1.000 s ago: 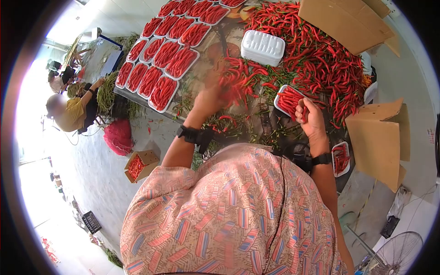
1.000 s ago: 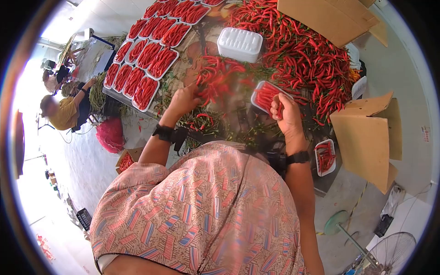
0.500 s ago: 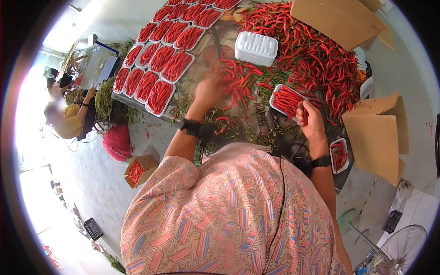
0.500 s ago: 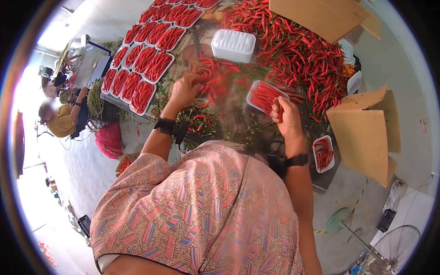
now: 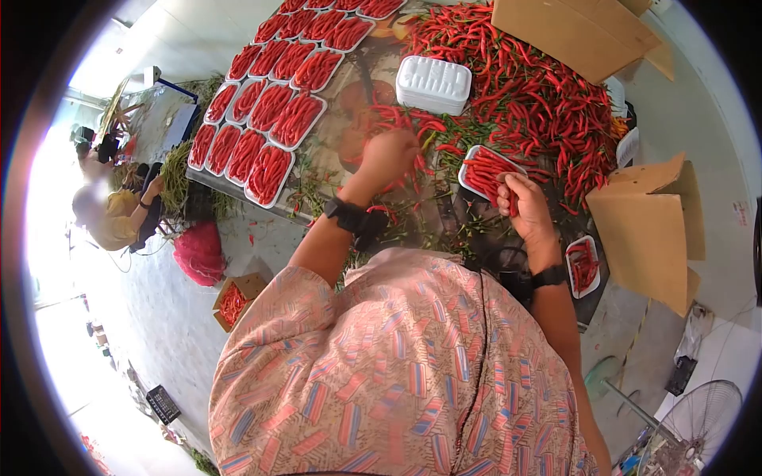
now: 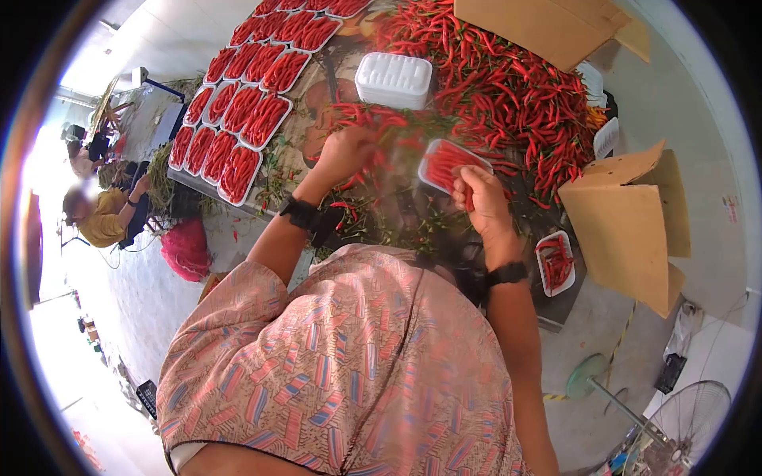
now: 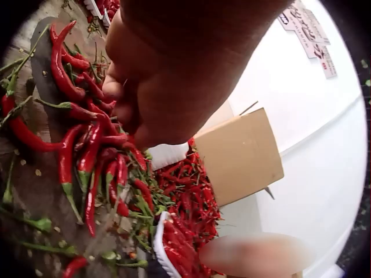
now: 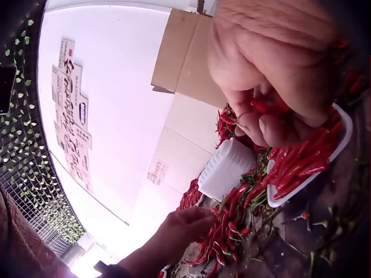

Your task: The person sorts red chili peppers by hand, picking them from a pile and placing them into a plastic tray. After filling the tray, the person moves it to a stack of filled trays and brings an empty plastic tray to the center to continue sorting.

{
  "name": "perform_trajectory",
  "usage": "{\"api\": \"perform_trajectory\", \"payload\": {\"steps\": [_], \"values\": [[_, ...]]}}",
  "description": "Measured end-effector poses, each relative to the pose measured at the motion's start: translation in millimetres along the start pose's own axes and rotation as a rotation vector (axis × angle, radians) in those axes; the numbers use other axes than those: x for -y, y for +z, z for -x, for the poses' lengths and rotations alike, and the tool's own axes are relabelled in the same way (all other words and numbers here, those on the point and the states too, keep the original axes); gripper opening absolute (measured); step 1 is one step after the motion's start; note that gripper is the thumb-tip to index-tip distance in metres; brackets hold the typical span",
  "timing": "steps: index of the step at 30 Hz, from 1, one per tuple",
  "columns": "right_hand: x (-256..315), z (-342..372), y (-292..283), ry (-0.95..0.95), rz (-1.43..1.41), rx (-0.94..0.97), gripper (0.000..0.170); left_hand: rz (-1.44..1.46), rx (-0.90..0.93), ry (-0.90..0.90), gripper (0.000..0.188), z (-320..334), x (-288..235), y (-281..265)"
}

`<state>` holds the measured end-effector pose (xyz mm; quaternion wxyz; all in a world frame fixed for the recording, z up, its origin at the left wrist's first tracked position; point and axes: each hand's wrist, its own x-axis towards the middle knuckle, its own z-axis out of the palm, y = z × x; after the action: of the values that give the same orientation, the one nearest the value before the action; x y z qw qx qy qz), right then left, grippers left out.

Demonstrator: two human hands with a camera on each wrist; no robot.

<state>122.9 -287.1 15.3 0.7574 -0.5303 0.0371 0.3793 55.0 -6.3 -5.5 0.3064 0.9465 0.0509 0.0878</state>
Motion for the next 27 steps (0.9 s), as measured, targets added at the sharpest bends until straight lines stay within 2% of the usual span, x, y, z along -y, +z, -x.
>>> {"api": "perform_trajectory", "payload": {"steps": [1,2,4,5,7,8,11,14,16,17,21,27], "values": [[-0.5,-0.6,3.2,0.002,0.041,0.007,0.019,0.208,-0.039,0.039,0.015,2.5,-6.4,-4.3],[-0.9,-1.7,7.3,0.003,0.040,0.004,0.019,0.210,-0.036,0.040,0.015,4.5,-14.3,-8.1],[1.6,-4.3,20.3,0.019,0.139,0.024,0.019,0.510,0.111,0.091,0.010,7.7,-30.5,-12.1],[4.1,-5.0,27.0,0.020,0.140,0.025,0.019,0.510,0.110,0.090,0.010,9.4,-35.4,-10.1],[8.8,-6.2,38.9,0.029,0.222,0.116,0.020,0.664,0.327,0.010,0.010,12.1,-43.9,-5.6],[7.2,-8.5,40.8,0.030,0.224,0.119,0.020,0.664,0.301,0.151,0.010,13.6,-44.9,-2.7],[0.1,-15.1,39.3,0.030,0.268,0.144,0.029,0.769,0.351,0.189,0.010,17.2,-46.9,3.9],[0.4,-16.3,33.7,0.051,0.202,0.149,0.026,0.767,0.338,0.241,0.011,17.0,-49.2,4.0],[4.6,-11.2,32.4,0.174,0.146,0.182,0.017,0.767,0.345,0.230,0.012,16.9,-50.9,6.2],[4.1,-10.5,32.9,0.176,0.148,0.185,0.017,0.765,0.355,0.222,0.013,16.8,-51.6,7.1],[7.2,-8.7,36.5,0.091,0.163,0.127,0.012,0.693,0.317,0.246,0.014,18.3,-54.5,11.7],[9.6,-5.6,44.5,-0.049,0.277,0.047,0.013,0.615,0.250,0.131,0.011,15.8,-57.2,15.8]]}}
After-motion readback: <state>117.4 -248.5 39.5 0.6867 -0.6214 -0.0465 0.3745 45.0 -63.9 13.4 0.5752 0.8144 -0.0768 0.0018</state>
